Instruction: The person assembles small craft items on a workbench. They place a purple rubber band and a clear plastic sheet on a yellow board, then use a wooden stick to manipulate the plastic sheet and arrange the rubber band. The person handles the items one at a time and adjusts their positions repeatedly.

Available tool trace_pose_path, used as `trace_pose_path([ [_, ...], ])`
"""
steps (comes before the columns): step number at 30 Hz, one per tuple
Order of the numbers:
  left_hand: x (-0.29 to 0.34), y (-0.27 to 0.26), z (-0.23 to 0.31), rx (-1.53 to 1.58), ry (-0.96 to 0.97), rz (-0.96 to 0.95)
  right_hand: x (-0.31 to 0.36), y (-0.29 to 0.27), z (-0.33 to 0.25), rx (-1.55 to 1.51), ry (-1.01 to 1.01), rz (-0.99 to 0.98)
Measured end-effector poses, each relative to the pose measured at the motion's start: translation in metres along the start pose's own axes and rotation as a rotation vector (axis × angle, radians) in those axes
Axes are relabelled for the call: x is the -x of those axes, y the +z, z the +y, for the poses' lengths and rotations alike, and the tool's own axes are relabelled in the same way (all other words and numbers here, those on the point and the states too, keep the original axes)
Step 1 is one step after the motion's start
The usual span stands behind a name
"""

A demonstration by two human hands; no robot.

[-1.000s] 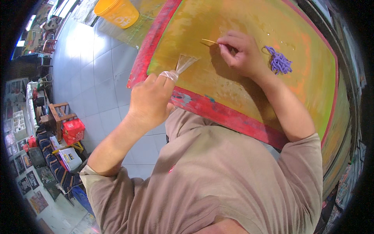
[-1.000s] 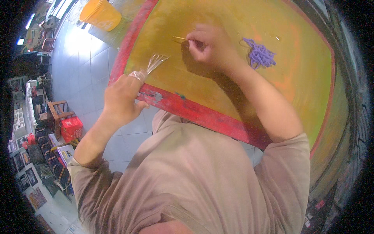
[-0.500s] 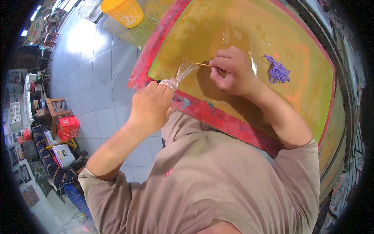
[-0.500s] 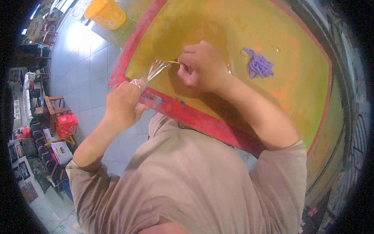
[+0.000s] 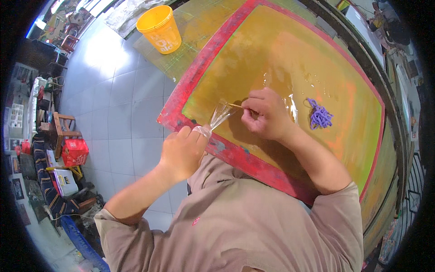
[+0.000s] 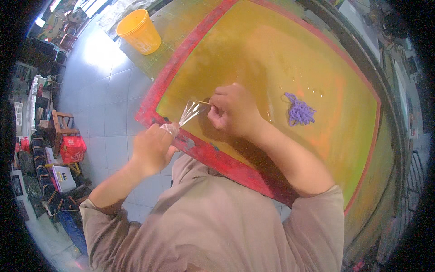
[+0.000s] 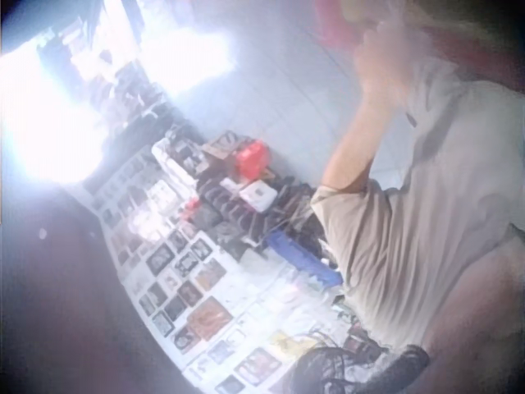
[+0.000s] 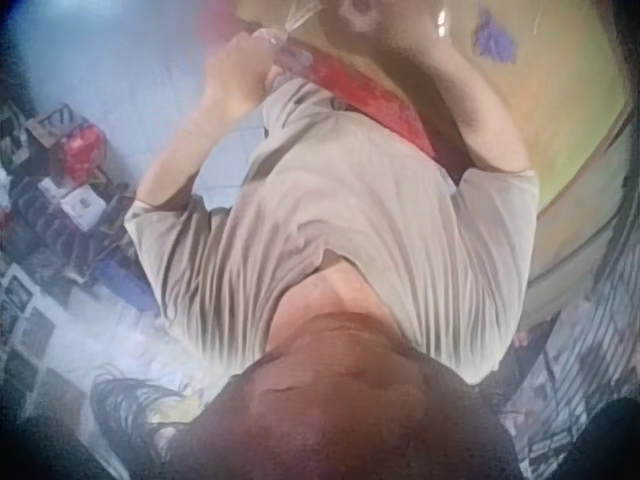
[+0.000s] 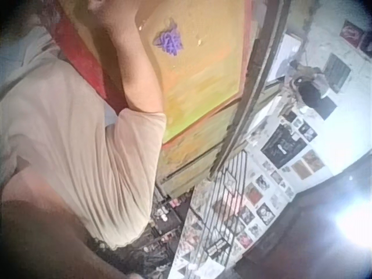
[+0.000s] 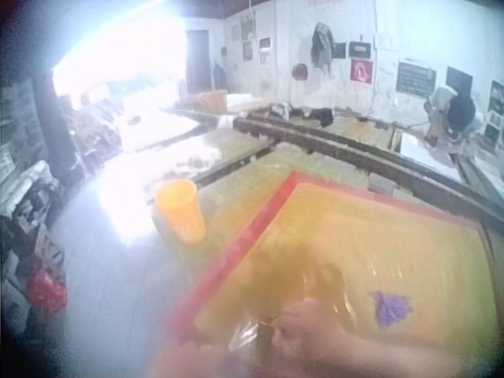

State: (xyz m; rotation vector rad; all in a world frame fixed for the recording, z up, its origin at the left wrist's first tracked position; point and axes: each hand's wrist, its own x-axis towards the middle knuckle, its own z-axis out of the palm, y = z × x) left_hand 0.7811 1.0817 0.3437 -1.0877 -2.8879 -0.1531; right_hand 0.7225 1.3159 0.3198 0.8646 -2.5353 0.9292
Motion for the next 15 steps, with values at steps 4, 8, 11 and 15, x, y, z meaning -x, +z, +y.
trace_pose_path([
  [4, 0.002, 0.005, -0.001, 0.005, -0.005, 0.054, -0.005, 0.012, 0.005, -0.042, -0.044, 0.031],
  [8, 0.003, 0.006, -0.001, 0.071, -0.045, 0.055, -0.007, 0.011, 0.005, -0.072, -0.03, -0.017],
  [11, 0.005, 0.011, -0.001, 0.114, -0.054, 0.085, -0.005, 0.014, 0.008, -0.074, -0.004, 0.011],
  [15, 0.007, 0.01, 0.0, 0.113, -0.052, 0.106, -0.006, 0.009, 0.008, -0.105, -0.02, -0.011],
])
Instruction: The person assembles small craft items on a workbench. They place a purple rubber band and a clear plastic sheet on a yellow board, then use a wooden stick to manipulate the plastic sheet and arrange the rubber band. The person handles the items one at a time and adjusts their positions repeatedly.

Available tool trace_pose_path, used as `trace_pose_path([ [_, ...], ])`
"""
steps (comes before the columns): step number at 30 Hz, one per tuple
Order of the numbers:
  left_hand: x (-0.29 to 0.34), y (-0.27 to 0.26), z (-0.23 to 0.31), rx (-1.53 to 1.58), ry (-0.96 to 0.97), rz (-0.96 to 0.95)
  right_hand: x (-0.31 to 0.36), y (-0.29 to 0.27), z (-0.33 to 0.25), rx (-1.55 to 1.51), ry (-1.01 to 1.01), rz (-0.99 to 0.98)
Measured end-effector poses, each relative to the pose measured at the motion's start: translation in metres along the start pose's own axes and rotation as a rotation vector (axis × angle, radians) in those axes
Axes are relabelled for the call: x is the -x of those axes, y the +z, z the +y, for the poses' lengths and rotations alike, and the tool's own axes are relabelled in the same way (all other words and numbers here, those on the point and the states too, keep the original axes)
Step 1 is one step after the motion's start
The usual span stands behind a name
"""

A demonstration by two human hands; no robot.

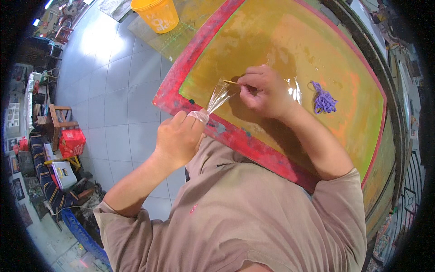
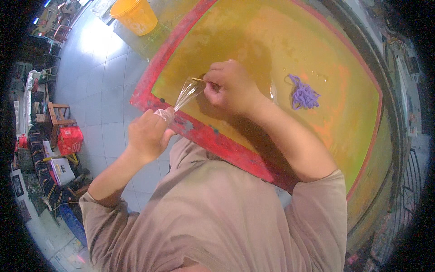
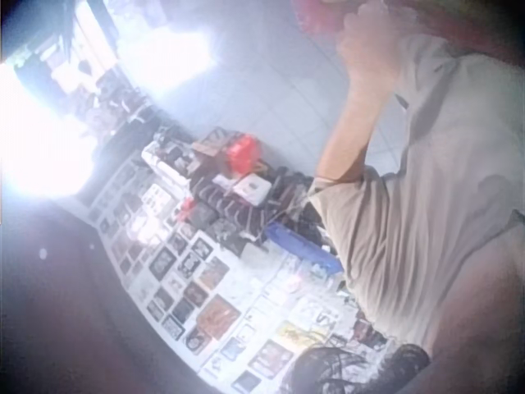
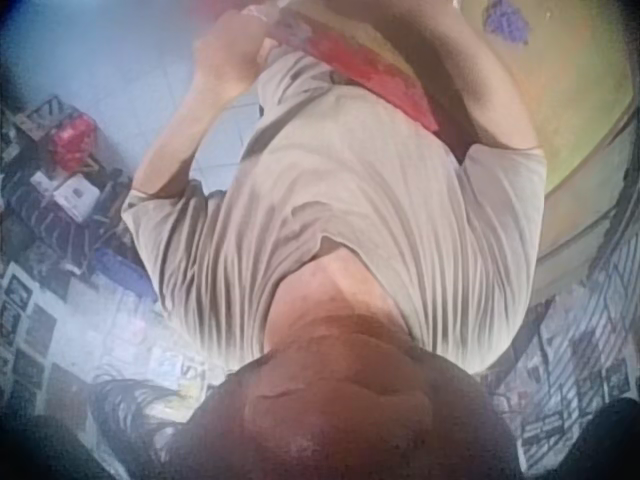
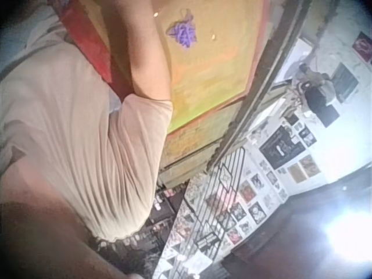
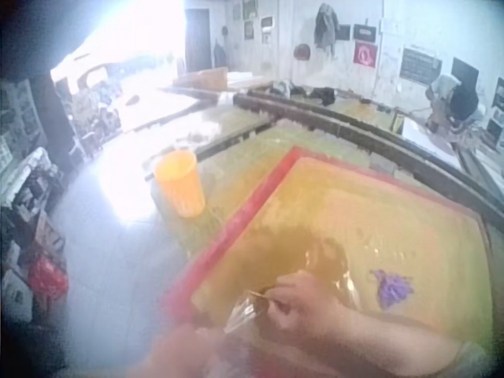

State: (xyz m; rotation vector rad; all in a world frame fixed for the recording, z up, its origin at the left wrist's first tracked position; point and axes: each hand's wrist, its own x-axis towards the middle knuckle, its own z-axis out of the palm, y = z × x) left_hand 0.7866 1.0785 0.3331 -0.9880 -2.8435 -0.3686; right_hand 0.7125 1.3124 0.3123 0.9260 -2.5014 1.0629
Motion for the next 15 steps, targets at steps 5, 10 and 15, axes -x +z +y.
trace_pose_path([
  [5, 0.004, 0.009, -0.003, -0.057, 0.032, 0.095, 0.001, 0.002, 0.0, 0.042, 0.01, 0.024],
  [10, 0.006, 0.008, -0.002, -0.086, 0.041, 0.125, 0.006, -0.007, 0.002, 0.002, -0.044, -0.027],
  [15, 0.006, 0.013, -0.002, -0.04, 0.05, 0.196, 0.021, -0.036, 0.002, 0.078, 0.046, -0.012],
])
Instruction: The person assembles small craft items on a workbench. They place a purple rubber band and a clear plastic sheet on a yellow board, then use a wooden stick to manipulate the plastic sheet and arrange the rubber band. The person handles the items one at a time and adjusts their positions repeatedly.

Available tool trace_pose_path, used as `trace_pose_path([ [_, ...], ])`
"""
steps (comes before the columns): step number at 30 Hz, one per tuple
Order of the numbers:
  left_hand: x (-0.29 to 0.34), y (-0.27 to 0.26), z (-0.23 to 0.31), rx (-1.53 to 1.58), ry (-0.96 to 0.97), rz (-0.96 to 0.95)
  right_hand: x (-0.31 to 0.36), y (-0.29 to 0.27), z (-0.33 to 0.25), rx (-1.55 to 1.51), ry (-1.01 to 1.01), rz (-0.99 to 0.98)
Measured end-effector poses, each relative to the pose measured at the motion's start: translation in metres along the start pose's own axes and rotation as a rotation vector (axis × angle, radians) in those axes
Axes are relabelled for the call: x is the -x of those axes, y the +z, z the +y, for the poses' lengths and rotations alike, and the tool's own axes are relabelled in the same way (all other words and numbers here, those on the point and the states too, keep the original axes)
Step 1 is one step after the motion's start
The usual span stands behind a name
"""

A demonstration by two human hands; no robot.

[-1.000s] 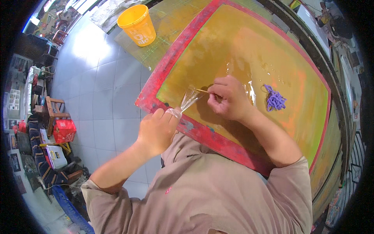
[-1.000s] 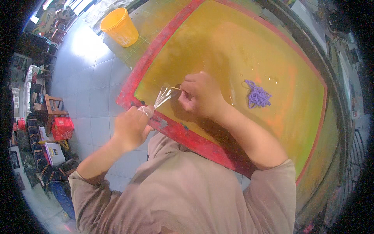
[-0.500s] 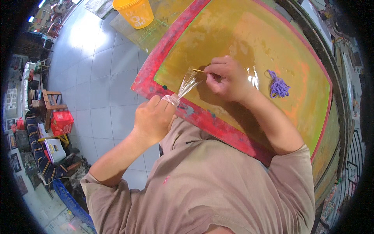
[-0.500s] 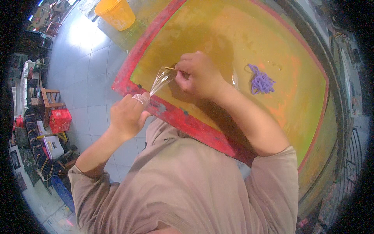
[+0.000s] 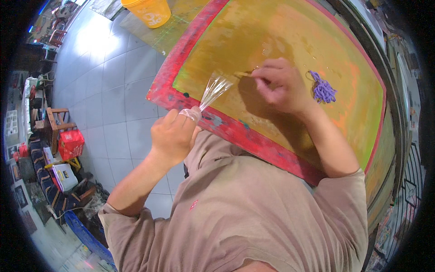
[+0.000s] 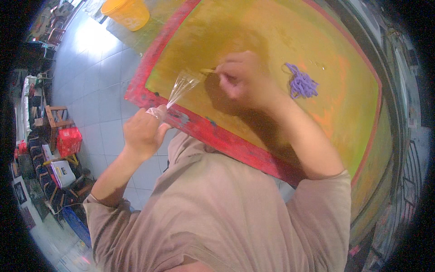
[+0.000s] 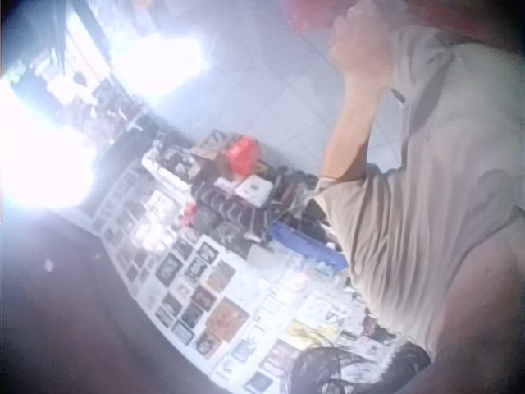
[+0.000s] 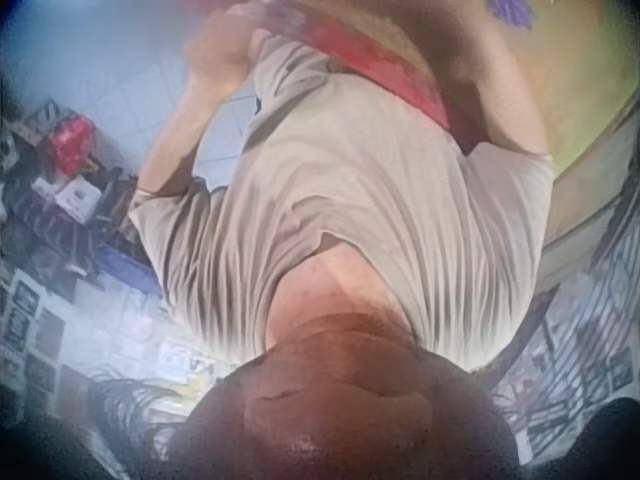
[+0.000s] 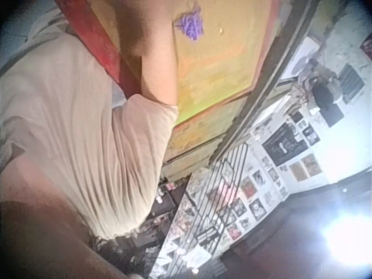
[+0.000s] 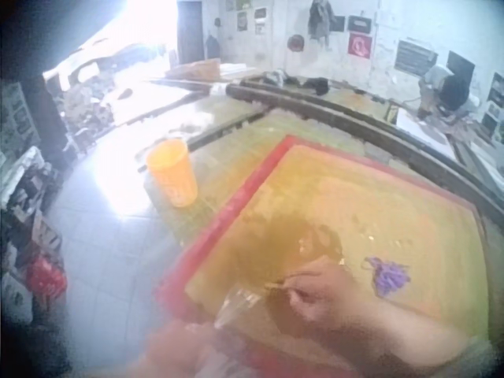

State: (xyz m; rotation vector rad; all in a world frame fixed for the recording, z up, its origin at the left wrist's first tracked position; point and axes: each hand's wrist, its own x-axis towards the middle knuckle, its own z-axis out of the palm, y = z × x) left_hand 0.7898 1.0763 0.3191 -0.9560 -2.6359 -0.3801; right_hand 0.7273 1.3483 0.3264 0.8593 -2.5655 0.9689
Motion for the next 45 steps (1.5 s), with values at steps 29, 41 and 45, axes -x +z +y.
trace_pose_path([
  [29, 0.008, 0.002, -0.007, 0.109, -0.063, 0.051, -0.052, 0.038, 0.002, 0.154, -0.084, -0.068],
  [41, 0.008, 0.008, -0.009, 0.098, -0.064, 0.076, -0.058, 0.047, -0.003, 0.065, -0.055, -0.095],
  [45, 0.008, 0.008, -0.012, 0.115, -0.033, 0.06, -0.039, 0.056, -0.032, -0.057, -0.165, -0.18],
])
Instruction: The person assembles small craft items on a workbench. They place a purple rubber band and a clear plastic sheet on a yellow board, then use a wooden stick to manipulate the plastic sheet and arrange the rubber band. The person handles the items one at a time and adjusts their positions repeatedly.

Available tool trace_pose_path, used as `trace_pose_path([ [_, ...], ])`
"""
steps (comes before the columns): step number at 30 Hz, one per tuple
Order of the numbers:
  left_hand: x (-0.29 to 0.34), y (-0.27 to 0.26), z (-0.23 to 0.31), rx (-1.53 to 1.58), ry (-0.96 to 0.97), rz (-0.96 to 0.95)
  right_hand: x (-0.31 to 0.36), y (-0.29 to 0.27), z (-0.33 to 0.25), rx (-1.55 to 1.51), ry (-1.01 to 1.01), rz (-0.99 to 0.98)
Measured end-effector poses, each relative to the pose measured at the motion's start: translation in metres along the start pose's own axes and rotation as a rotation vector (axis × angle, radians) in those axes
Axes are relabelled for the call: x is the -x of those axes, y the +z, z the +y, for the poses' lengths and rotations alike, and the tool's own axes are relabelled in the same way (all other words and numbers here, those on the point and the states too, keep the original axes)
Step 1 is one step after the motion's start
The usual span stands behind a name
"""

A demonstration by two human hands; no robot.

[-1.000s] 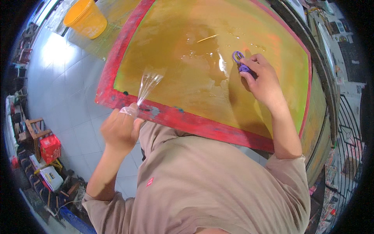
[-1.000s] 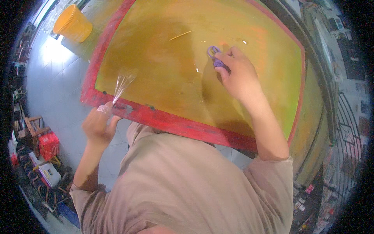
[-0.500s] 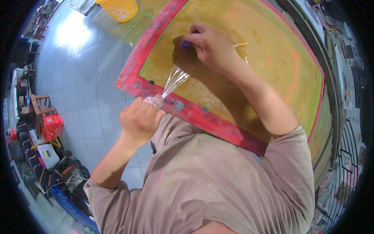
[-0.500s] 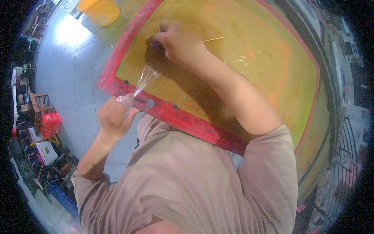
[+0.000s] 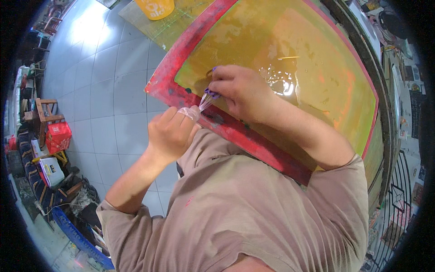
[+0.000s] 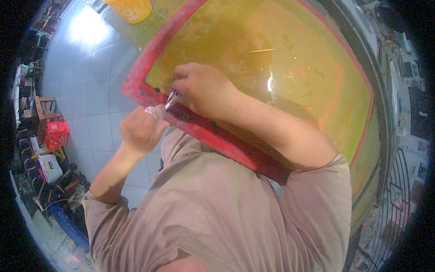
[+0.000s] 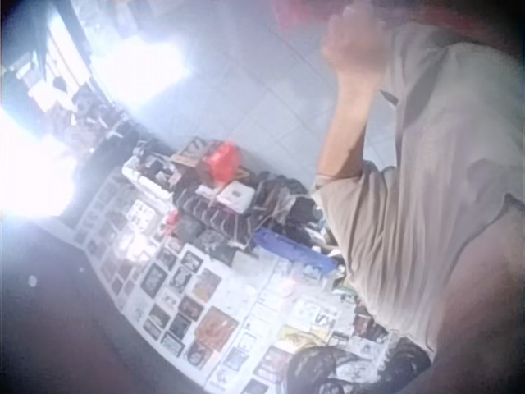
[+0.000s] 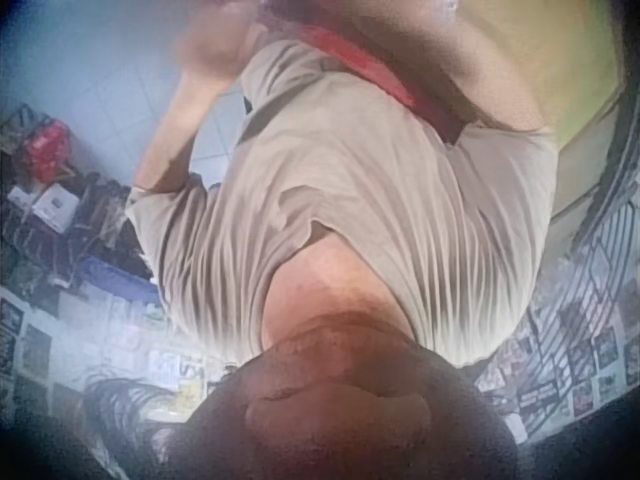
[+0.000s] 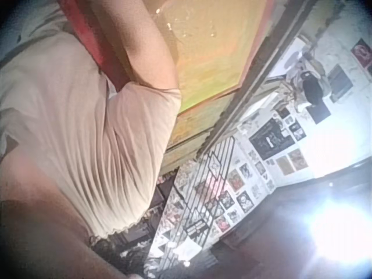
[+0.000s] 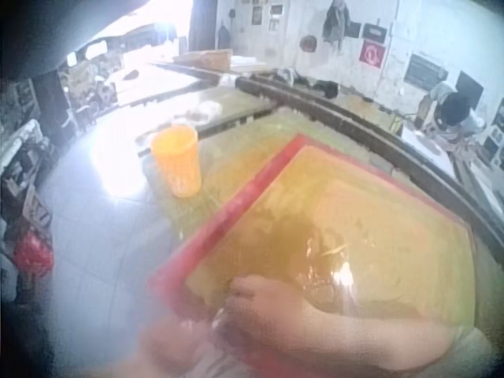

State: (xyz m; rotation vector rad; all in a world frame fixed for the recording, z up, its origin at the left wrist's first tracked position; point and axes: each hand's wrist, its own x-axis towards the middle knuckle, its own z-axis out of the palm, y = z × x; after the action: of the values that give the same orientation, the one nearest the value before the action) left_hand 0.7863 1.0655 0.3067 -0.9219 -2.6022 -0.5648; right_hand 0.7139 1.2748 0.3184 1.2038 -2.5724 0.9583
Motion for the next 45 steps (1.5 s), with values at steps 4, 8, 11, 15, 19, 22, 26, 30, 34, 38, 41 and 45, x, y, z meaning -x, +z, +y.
trace_pose_path([
  [4, 0.0, 0.002, -0.001, -0.033, 0.032, 0.049, -0.014, -0.013, 0.039, 0.315, 0.07, 0.107],
  [8, -0.001, 0.0, 0.001, 0.003, -0.006, 0.017, -0.021, -0.016, 0.022, 0.031, 0.088, 0.002],
  [11, -0.001, 0.001, 0.001, 0.016, -0.011, 0.003, -0.015, 0.011, 0.0, 0.007, -0.146, -0.021],
  [15, -0.001, 0.004, 0.0, -0.02, 0.049, 0.074, -0.027, -0.028, 0.032, 0.22, 0.244, 0.002],
  [19, 0.0, 0.005, 0.001, -0.012, 0.014, 0.038, 0.0, -0.012, 0.031, 0.123, -0.131, 0.066],
  [22, 0.0, 0.004, 0.004, -0.001, -0.025, 0.008, 0.011, -0.021, 0.004, 0.068, 0.054, -0.046],
  [26, -0.003, 0.006, 0.004, 0.01, -0.012, 0.028, 0.019, -0.024, 0.024, 0.069, 0.121, 0.04],
  [30, -0.001, 0.012, 0.001, -0.039, 0.041, 0.09, 0.026, -0.02, 0.006, 0.101, 0.08, 0.044],
  [34, -0.002, 0.013, 0.001, -0.045, 0.027, 0.083, 0.028, -0.027, 0.013, 0.089, 0.175, 0.017],
  [38, -0.002, 0.012, 0.002, -0.041, 0.017, 0.092, 0.044, -0.06, -0.012, -0.066, 0.167, -0.2],
  [41, 0.001, 0.016, 0.001, -0.038, 0.001, 0.129, 0.065, -0.114, -0.003, -0.003, 0.341, -0.374],
  [45, 0.004, 0.015, -0.003, -0.027, 0.022, 0.133, 0.083, -0.141, 0.015, 0.027, 0.529, -0.212],
])
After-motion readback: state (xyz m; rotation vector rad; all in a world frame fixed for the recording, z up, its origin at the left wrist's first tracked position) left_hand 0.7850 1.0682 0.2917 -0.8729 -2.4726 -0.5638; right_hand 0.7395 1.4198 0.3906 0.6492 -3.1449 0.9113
